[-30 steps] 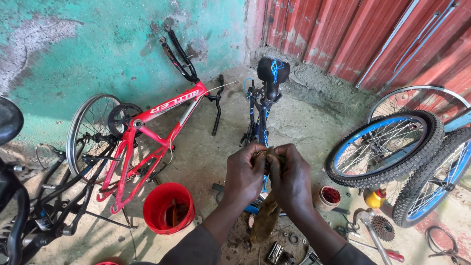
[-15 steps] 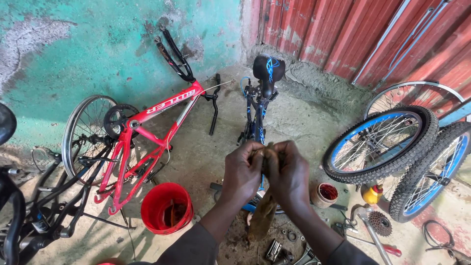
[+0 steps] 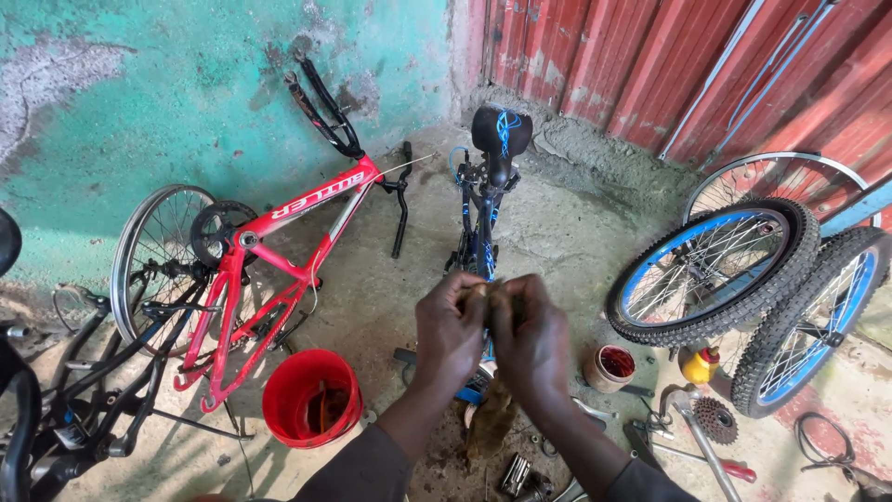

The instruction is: Cleaning and lubricating bicycle bottom bracket components using a rag and a stick.

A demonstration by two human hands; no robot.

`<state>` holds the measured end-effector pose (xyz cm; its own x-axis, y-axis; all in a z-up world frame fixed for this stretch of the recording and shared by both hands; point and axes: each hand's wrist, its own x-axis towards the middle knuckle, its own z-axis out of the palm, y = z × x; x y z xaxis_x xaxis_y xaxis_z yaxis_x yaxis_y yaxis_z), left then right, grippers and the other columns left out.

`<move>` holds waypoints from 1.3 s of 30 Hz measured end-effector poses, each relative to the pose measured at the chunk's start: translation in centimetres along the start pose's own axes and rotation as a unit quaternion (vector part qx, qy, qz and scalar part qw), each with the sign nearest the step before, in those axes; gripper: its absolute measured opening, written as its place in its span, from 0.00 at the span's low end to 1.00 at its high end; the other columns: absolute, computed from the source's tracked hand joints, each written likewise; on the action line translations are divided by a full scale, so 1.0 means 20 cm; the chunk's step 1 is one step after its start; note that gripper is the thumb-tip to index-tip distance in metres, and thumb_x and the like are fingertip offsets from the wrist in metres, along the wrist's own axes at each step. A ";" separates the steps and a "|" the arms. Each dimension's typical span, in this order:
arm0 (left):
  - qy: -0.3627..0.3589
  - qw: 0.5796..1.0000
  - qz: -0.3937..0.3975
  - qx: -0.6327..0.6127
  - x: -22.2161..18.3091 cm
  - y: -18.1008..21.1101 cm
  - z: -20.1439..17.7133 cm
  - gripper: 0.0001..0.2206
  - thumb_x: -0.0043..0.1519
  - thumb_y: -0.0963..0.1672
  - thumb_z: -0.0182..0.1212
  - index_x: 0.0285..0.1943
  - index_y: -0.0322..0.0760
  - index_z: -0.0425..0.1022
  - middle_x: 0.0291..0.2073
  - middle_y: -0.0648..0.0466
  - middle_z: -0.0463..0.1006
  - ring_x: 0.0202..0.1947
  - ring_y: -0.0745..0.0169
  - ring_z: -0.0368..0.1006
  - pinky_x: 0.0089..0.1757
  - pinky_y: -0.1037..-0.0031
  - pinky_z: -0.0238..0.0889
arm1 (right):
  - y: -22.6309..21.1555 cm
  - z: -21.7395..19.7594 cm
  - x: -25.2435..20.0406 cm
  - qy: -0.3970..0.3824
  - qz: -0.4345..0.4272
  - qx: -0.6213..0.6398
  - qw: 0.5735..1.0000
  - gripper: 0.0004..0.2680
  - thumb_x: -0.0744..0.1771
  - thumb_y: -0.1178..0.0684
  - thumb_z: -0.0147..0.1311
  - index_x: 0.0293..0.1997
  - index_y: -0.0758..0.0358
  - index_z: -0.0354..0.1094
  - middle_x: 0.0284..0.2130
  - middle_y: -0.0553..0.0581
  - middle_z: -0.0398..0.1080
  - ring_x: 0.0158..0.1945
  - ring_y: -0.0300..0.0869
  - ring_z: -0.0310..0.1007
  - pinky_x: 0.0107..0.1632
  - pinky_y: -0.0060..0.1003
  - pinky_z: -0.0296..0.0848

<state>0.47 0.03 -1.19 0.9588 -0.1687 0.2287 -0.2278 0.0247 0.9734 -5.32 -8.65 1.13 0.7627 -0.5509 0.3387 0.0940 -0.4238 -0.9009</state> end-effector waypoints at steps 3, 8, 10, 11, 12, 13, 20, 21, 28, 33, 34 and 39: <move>0.005 1.000 0.015 0.007 0.03 -0.11 0.02 0.08 0.65 0.37 0.56 0.40 0.32 0.83 0.26 0.39 0.84 0.28 0.57 0.80 0.33 0.63 0.74 | 0.00 0.02 0.00 0.005 -0.011 -0.005 1.000 0.03 0.67 0.56 0.57 0.34 0.60 0.73 0.11 0.62 0.69 0.14 0.48 0.70 0.21 0.38 0.65; 0.013 1.000 0.024 0.009 0.00 0.00 0.02 0.07 0.65 0.37 0.57 0.39 0.33 0.82 0.25 0.42 0.83 0.27 0.59 0.79 0.32 0.66 0.74 | 0.01 0.01 0.01 0.005 -0.030 -0.007 1.000 0.03 0.67 0.58 0.56 0.33 0.62 0.72 0.11 0.61 0.70 0.14 0.46 0.70 0.21 0.37 0.65; 0.025 0.999 0.033 0.013 0.01 0.00 0.01 0.07 0.65 0.37 0.57 0.39 0.33 0.82 0.25 0.41 0.84 0.27 0.56 0.79 0.33 0.65 0.74 | 0.00 0.03 -0.01 -0.005 -0.028 0.008 1.000 0.04 0.68 0.58 0.56 0.34 0.63 0.71 0.10 0.63 0.69 0.13 0.48 0.69 0.20 0.38 0.64; 0.029 0.999 0.020 0.006 0.02 -0.03 0.01 0.07 0.65 0.38 0.58 0.39 0.34 0.83 0.23 0.44 0.82 0.26 0.61 0.76 0.32 0.68 0.72 | 0.02 0.03 -0.01 -0.013 -0.007 0.028 1.000 0.04 0.68 0.59 0.56 0.33 0.64 0.71 0.12 0.63 0.71 0.14 0.47 0.69 0.20 0.37 0.66; 0.033 0.999 0.005 -0.001 0.01 -0.05 0.00 0.07 0.65 0.38 0.58 0.39 0.36 0.83 0.22 0.47 0.81 0.24 0.66 0.73 0.30 0.70 0.70 | 0.05 0.03 -0.02 -0.023 0.016 0.047 0.998 0.04 0.68 0.59 0.56 0.33 0.65 0.71 0.13 0.64 0.73 0.14 0.46 0.70 0.21 0.36 0.67; 0.033 0.999 0.004 0.000 -0.01 -0.04 0.01 0.07 0.65 0.38 0.58 0.39 0.36 0.83 0.22 0.47 0.81 0.24 0.66 0.73 0.30 0.70 0.70 | 0.06 0.03 0.01 -0.023 0.018 0.048 0.998 0.04 0.68 0.59 0.56 0.33 0.65 0.71 0.13 0.64 0.73 0.14 0.46 0.70 0.21 0.36 0.67; 0.024 0.998 -0.041 -0.041 0.02 -0.01 0.03 0.06 0.67 0.40 0.58 0.39 0.38 0.81 0.27 0.54 0.78 0.30 0.67 0.71 0.34 0.72 0.69 | 0.07 0.03 0.02 -0.016 0.082 0.197 0.977 0.04 0.70 0.59 0.50 0.36 0.62 0.66 0.23 0.52 0.68 0.25 0.36 0.66 0.29 0.31 0.68; 0.028 0.997 -0.061 -0.045 0.04 -0.02 0.02 0.05 0.68 0.42 0.59 0.40 0.38 0.79 0.33 0.54 0.78 0.36 0.63 0.71 0.39 0.69 0.67 | 0.06 0.03 -0.01 -0.071 0.092 0.194 0.974 0.04 0.70 0.60 0.52 0.35 0.59 0.66 0.26 0.52 0.68 0.28 0.37 0.63 0.31 0.33 0.66; -0.008 0.982 -0.073 -0.173 0.05 -0.05 0.00 0.07 0.71 0.43 0.56 0.45 0.37 0.78 0.33 0.55 0.74 0.33 0.66 0.65 0.36 0.70 0.64 | 0.03 0.00 0.00 -0.133 0.145 0.278 0.940 0.03 0.71 0.59 0.52 0.39 0.63 0.66 0.25 0.54 0.69 0.25 0.36 0.63 0.27 0.32 0.63; -0.035 0.949 -0.157 -0.272 0.02 -0.06 0.03 0.08 0.74 0.44 0.52 0.47 0.40 0.77 0.18 0.53 0.70 0.16 0.68 0.64 0.22 0.81 0.55 | -0.15 0.02 0.02 -0.003 0.161 0.364 0.918 0.05 0.71 0.58 0.47 0.37 0.64 0.65 0.21 0.60 0.72 0.24 0.43 0.76 0.26 0.31 0.73; -0.035 0.949 -0.157 -0.271 0.02 -0.07 0.02 0.08 0.74 0.44 0.52 0.47 0.40 0.77 0.18 0.53 0.70 0.16 0.68 0.64 0.22 0.81 0.55 | -0.19 0.01 0.01 -0.003 0.161 0.364 0.917 0.05 0.71 0.58 0.47 0.37 0.64 0.65 0.21 0.60 0.72 0.24 0.43 0.76 0.26 0.31 0.73; -0.105 0.925 -0.158 -0.330 0.02 -0.08 0.00 0.14 0.76 0.48 0.47 0.51 0.36 0.78 0.17 0.50 0.69 0.12 0.66 0.63 0.19 0.81 0.56 | -0.25 -0.02 0.01 -0.001 0.173 0.369 0.913 0.05 0.70 0.58 0.50 0.35 0.63 0.67 0.21 0.59 0.72 0.22 0.41 0.72 0.24 0.30 0.69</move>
<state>1.24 -0.03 -2.72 0.8900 -0.4559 -0.0096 0.2783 0.5263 0.8035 -5.85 -6.98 5.86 0.8295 -0.5585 -0.0004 0.2528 0.3762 -0.8914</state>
